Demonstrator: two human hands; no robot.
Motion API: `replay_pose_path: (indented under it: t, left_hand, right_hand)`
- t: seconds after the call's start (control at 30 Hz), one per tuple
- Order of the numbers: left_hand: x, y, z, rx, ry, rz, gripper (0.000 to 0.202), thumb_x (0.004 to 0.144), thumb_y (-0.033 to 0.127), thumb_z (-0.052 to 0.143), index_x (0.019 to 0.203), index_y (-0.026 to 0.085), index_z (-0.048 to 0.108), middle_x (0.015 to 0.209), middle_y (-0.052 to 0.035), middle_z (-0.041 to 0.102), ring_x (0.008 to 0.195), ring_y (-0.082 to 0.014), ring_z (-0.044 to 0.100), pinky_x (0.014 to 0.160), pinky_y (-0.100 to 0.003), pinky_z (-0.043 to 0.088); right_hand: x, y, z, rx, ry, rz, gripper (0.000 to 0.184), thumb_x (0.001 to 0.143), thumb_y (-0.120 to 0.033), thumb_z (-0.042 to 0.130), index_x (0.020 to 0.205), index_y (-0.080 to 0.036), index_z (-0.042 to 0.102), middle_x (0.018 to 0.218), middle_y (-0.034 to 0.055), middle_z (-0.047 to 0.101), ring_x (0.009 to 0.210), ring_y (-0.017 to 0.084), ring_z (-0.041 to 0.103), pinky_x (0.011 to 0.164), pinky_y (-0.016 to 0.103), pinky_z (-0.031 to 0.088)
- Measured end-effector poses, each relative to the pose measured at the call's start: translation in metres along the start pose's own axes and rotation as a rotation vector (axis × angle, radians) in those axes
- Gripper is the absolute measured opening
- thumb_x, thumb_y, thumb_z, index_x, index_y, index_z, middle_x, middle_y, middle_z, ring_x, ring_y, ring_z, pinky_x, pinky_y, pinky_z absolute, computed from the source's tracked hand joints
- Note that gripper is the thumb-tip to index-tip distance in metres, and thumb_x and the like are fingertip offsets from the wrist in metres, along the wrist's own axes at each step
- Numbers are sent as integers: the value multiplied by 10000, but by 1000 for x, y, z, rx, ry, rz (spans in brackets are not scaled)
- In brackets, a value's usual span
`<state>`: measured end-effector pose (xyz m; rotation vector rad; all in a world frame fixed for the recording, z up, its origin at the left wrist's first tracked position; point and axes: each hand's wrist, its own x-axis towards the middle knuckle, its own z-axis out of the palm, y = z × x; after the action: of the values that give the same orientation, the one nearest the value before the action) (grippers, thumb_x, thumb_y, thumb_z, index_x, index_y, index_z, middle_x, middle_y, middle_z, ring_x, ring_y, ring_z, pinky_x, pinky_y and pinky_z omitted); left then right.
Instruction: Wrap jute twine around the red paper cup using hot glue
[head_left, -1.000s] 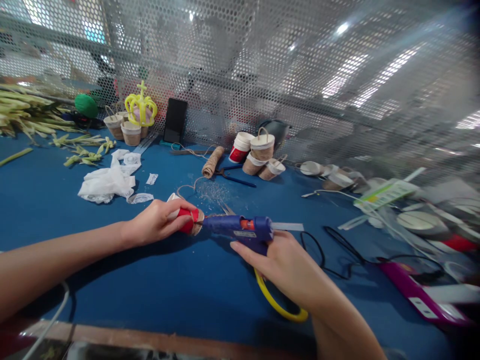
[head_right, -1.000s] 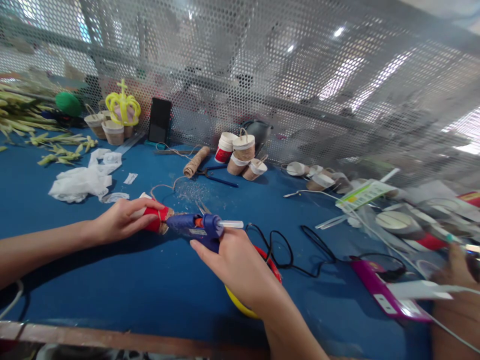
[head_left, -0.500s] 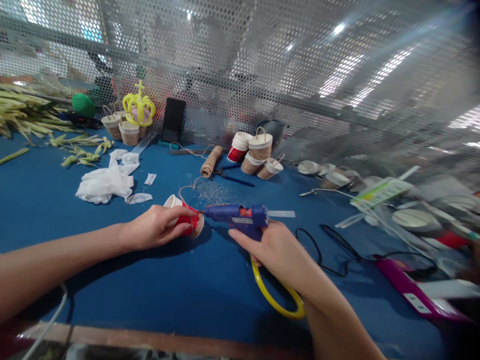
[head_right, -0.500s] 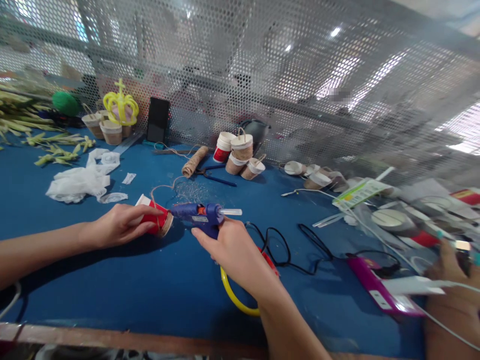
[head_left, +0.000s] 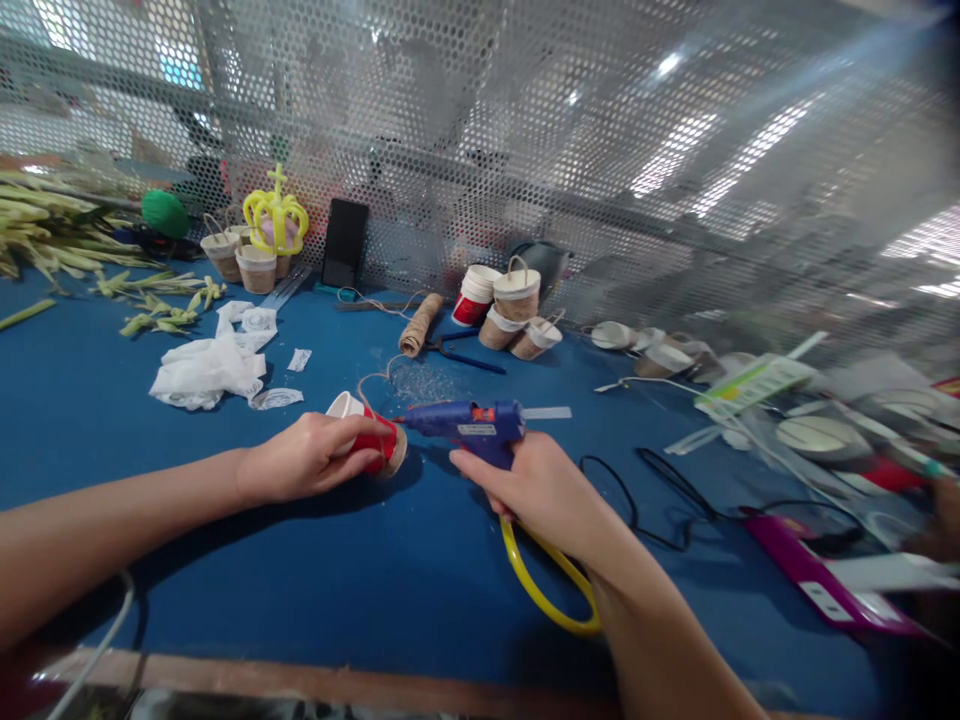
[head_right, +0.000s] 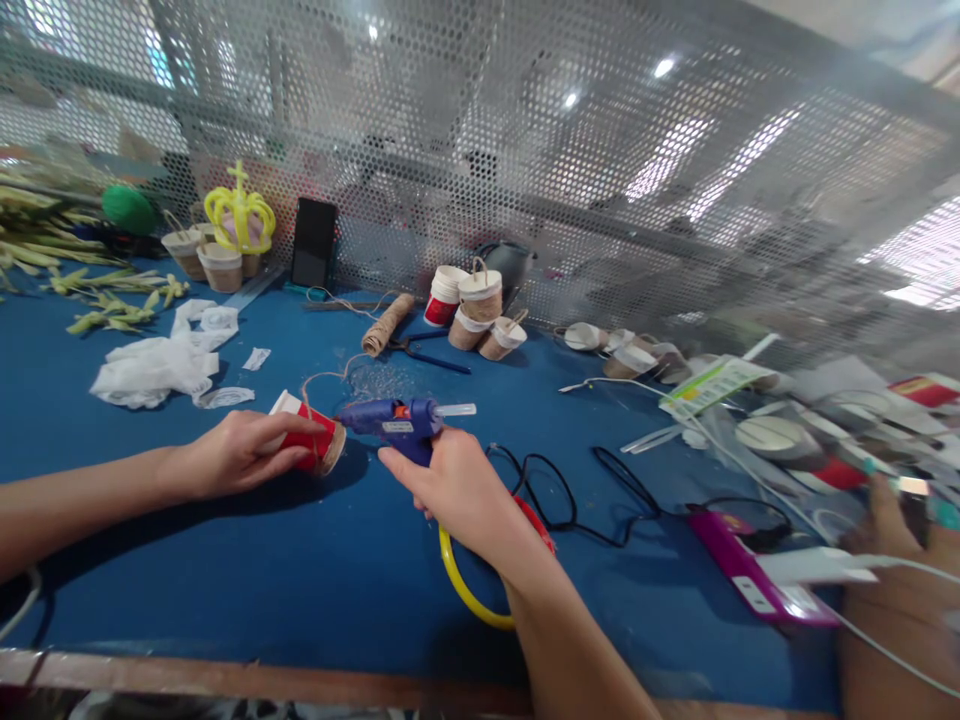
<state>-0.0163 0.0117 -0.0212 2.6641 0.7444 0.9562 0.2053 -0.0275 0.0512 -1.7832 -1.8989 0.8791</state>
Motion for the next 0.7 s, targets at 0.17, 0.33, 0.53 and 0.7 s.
replay_pose_path:
  t: [0.17, 0.33, 0.53, 0.7]
  left_hand:
    - [0, 0, -1, -39, 27, -72, 234, 842, 208, 429, 1054, 147, 505, 802, -46, 680, 634, -109, 630, 560, -172, 464]
    - [-1, 3, -3, -46, 48, -78, 230, 837, 195, 439, 1050, 135, 502, 784, -42, 676, 623, -103, 616, 566, -173, 465]
    - [-1, 3, -3, -69, 81, 38, 223, 839, 164, 441, 1057, 146, 483, 720, -16, 653, 576, -75, 583, 562, -152, 456]
    - [-1, 5, -3, -43, 100, 91, 199, 833, 159, 449, 1027, 143, 492, 641, 4, 628, 524, -74, 561, 522, -149, 441]
  right_hand:
    - [6, 12, -7, 193, 50, -41, 215, 717, -374, 580, 733, -169, 519, 453, -35, 526, 392, 105, 496, 425, 230, 421]
    - [27, 34, -23, 154, 324, 0, 225, 739, -378, 558, 728, -156, 533, 641, 23, 587, 523, 98, 525, 500, 223, 431]
    - [61, 60, -32, 32, 308, 215, 274, 786, -392, 502, 641, -159, 496, 469, -16, 490, 388, 92, 477, 419, 232, 407]
    - [82, 86, -36, -89, 253, 261, 274, 846, -328, 453, 953, -98, 556, 889, 90, 600, 724, 165, 591, 633, 331, 491]
